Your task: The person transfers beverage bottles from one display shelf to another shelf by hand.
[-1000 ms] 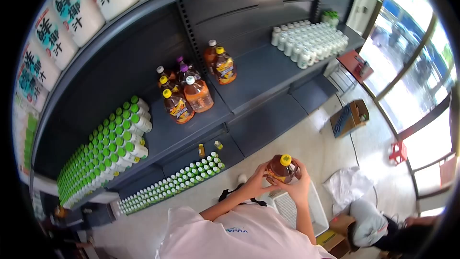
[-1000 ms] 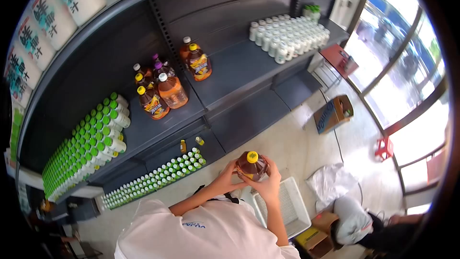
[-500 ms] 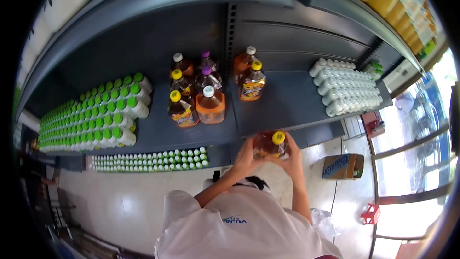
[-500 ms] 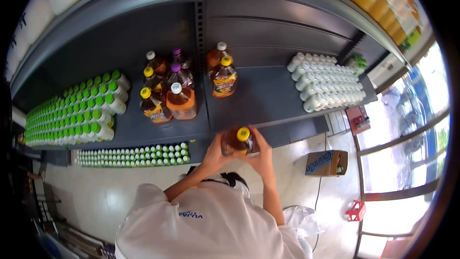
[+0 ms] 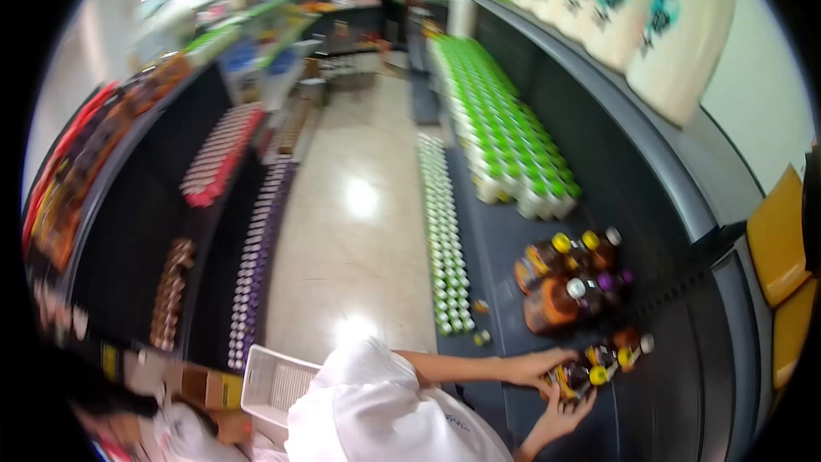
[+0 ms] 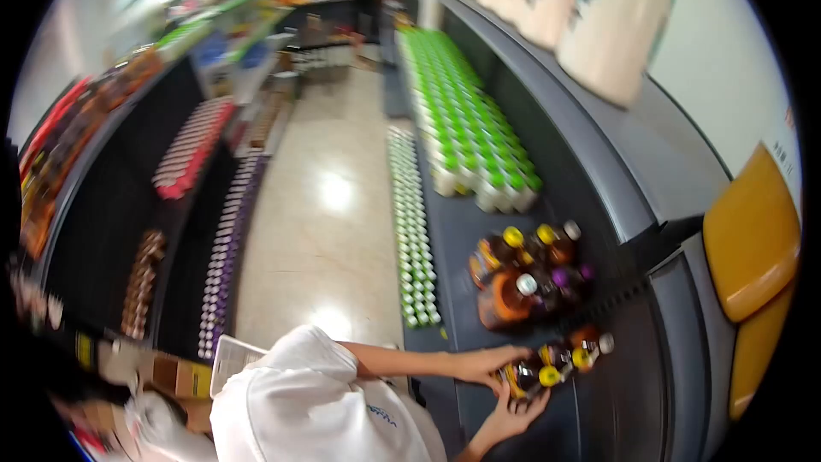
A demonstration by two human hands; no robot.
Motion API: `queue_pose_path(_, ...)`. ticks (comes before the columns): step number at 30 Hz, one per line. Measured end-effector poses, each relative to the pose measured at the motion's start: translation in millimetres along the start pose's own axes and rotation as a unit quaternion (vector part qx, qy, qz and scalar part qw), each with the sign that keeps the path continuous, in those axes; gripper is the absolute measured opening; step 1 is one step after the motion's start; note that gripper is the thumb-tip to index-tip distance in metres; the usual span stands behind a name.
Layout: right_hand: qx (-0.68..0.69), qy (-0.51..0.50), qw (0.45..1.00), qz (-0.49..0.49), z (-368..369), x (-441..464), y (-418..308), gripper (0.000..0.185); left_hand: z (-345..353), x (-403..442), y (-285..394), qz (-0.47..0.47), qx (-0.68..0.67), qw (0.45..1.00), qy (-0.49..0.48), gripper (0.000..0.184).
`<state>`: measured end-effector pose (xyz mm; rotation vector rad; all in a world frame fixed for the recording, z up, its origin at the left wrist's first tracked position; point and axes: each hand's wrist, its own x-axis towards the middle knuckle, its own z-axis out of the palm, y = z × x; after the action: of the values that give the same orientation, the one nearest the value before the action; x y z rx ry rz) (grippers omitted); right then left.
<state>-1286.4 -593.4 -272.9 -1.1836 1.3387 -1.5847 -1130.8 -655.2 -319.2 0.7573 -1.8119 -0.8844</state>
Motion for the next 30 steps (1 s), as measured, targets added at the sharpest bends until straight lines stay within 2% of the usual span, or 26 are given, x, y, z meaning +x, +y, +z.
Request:
queue_pose_path(1, 0.003, 0.018, 1.0, -0.013, 6, 0, -3, 0.066, -10, 4, 21, -0.057, -0.048, 0.997, -0.034, 0.107)
queue_pose_path(3, -0.188, 0.0, 0.982, 0.02, 5, -5, -48, 0.088, -17, 7, 31, -0.085, -0.024, 0.995, -0.054, 0.112)
queue_pose_path(4, -0.171, 0.015, 0.985, 0.032, 6, -5, -47, 0.085, -14, 7, 18, -0.066, 0.001, 0.997, -0.05, 0.112)
queue_pose_path(5, -0.2, 0.01, 0.98, 0.016, 7, -9, -61, 0.075, -14, 7, 13, -0.047, 0.026, 0.998, -0.044, 0.112)
queue_pose_path(6, -0.202, 0.006, 0.979, -0.001, 5, -10, -61, 0.073, -14, 6, 9, -0.063, 0.035, 0.996, -0.055, 0.113)
queue_pose_path(7, -0.195, 0.007, 0.98, -0.026, 3, -11, -58, 0.07, -9, 5, -6, -0.035, 0.044, 0.997, -0.049, 0.116)
queue_pose_path(10, -0.164, 0.034, 0.979, -0.12, -3, -15, -44, 0.065, 1, 0, -10, -0.036, 0.053, 0.998, 0.012, 0.123)
queue_pose_path(12, -0.156, 0.046, 0.973, -0.162, -3, -20, -36, 0.063, -5, -17, 41, -0.155, -0.054, 0.986, 0.001, 0.109)
queue_pose_path(14, -0.114, 0.05, 0.969, -0.215, 12, -27, -38, 0.057, -1, -38, 30, -0.085, 0.043, 0.994, 0.046, 0.098)
queue_pose_path(15, -0.09, 0.045, 0.965, -0.242, 22, -30, -40, 0.054, -2, -51, 27, 0.009, 0.121, 0.989, 0.087, 0.095)
queue_pose_path(17, -0.037, 0.024, 0.955, -0.292, 51, -42, -40, 0.048, -30, -81, 60, -0.084, 0.016, 0.996, 0.038, 0.086)
queue_pose_path(18, -0.009, 0.012, 0.95, -0.313, 66, -53, -39, 0.046, -45, -99, 83, -0.101, 0.005, 0.993, 0.053, 0.067)
queue_pose_path(19, -0.077, 0.004, 0.928, -0.364, 86, -63, -24, 0.042, -58, -122, 88, -0.105, 0.012, 0.992, 0.073, 0.067)
queue_pose_path(20, -0.07, -0.013, 0.927, -0.369, 111, -79, -7, 0.042, -69, -144, 91, -0.121, 0.03, 0.988, 0.094, 0.059)
queue_pose_path(21, -0.058, -0.147, 0.946, -0.284, 136, -97, 2, 0.037, -82, -166, 96, -0.137, 0.049, 0.983, 0.112, 0.05)
queue_pose_path(22, -0.04, -0.23, 0.935, -0.267, 162, -116, -10, 0.035, -99, -192, 116, -0.16, 0.073, 0.975, 0.138, 0.042)
queue_pose_path(23, -0.026, -0.312, 0.916, -0.25, 187, -134, -23, 0.039, -112, -217, 117, -0.161, 0.078, 0.972, 0.149, 0.042)
queue_pose_path(24, 0.039, -0.384, 0.903, -0.19, 210, -168, -56, 0.024, -123, -243, 114, -0.157, 0.051, 0.963, 0.215, 0.041)
queue_pose_path(25, 0.068, -0.429, 0.887, -0.159, 233, -191, -62, 0.028, -133, -268, 106, -0.153, 0.025, 0.947, 0.281, 0.041)
queue_pose_path(26, 0.043, -0.487, 0.854, -0.176, 254, -212, -74, 0.027, -144, -295, 94, -0.155, 0.033, 0.941, 0.299, 0.041)
queue_pose_path(27, 0.019, -0.543, 0.817, -0.191, 273, -232, -83, 0.026, -155, -321, 81, -0.144, 0.095, 0.909, 0.378, 0.038)
queue_pose_path(28, 0.054, -0.589, 0.781, -0.202, 297, -250, -79, 0.026, -161, -343, 77, -0.134, 0.156, 0.868, 0.453, 0.034)
queue_pose_path(30, 0.128, -0.651, 0.704, -0.255, 342, -291, -81, 0.028, -178, -388, 114, -0.163, 0.168, 0.829, 0.509, 0.034)
